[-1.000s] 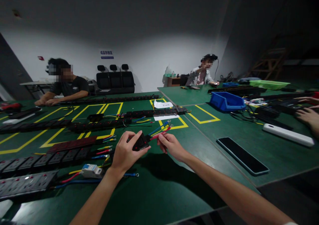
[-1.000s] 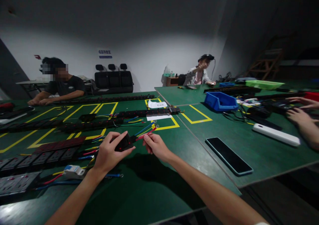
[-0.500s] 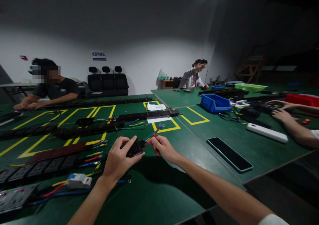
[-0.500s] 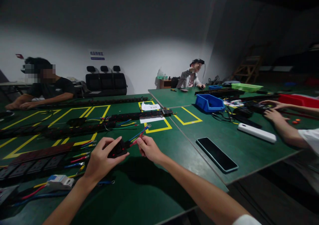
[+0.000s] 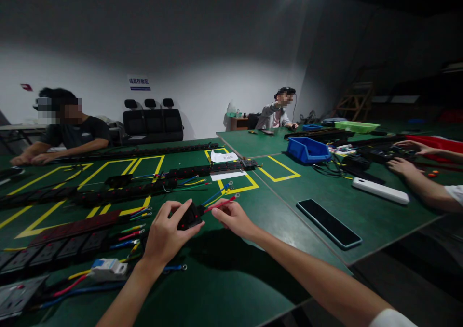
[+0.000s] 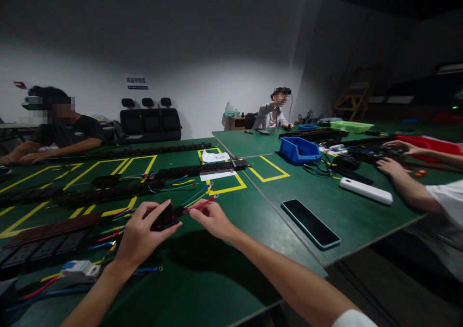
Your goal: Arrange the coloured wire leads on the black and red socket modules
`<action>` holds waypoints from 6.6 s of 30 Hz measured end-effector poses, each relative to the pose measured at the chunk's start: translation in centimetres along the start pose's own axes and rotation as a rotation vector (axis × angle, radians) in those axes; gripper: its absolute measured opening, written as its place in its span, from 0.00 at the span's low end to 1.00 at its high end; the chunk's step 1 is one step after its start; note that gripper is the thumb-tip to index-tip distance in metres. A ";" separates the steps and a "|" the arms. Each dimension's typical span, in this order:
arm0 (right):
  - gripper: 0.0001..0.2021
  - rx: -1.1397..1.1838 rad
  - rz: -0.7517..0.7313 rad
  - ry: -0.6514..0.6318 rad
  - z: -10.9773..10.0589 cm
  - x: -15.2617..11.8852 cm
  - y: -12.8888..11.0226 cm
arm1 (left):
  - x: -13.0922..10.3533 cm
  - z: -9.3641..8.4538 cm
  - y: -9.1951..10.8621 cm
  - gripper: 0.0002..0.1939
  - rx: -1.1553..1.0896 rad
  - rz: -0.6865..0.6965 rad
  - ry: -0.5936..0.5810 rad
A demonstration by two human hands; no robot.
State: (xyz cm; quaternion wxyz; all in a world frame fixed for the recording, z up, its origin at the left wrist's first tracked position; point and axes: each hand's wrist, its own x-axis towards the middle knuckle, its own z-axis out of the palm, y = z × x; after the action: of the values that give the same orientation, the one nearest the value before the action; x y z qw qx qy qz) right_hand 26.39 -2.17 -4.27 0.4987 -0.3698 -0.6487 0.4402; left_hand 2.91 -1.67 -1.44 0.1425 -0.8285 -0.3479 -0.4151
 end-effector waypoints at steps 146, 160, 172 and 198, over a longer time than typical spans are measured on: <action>0.14 -1.302 -0.505 -0.238 -1.2 -0.9 -0.9 | 0.0 0.0 0.1 0.28 0.018 -0.024 -0.276; 0.09 -1.305 -0.404 -0.239 -0.7 -1.0 -0.6 | 0.1 0.0 0.4 0.29 0.033 0.010 -0.349; 0.11 -1.277 -0.359 -0.299 -0.8 -1.1 -1.3 | -0.2 0.4 0.5 0.28 0.014 -0.004 -0.405; 0.06 -1.096 -0.521 0.187 -2.7 -0.5 -1.1 | 0.0 -0.1 -0.9 0.30 0.052 -0.047 -0.203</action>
State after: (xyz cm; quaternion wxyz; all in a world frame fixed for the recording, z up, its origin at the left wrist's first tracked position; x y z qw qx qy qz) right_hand 29.06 -2.52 -3.07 0.3821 -0.4387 -0.8032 -0.1281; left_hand 2.18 -1.09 -1.42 0.1184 -0.8539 -0.3904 -0.3232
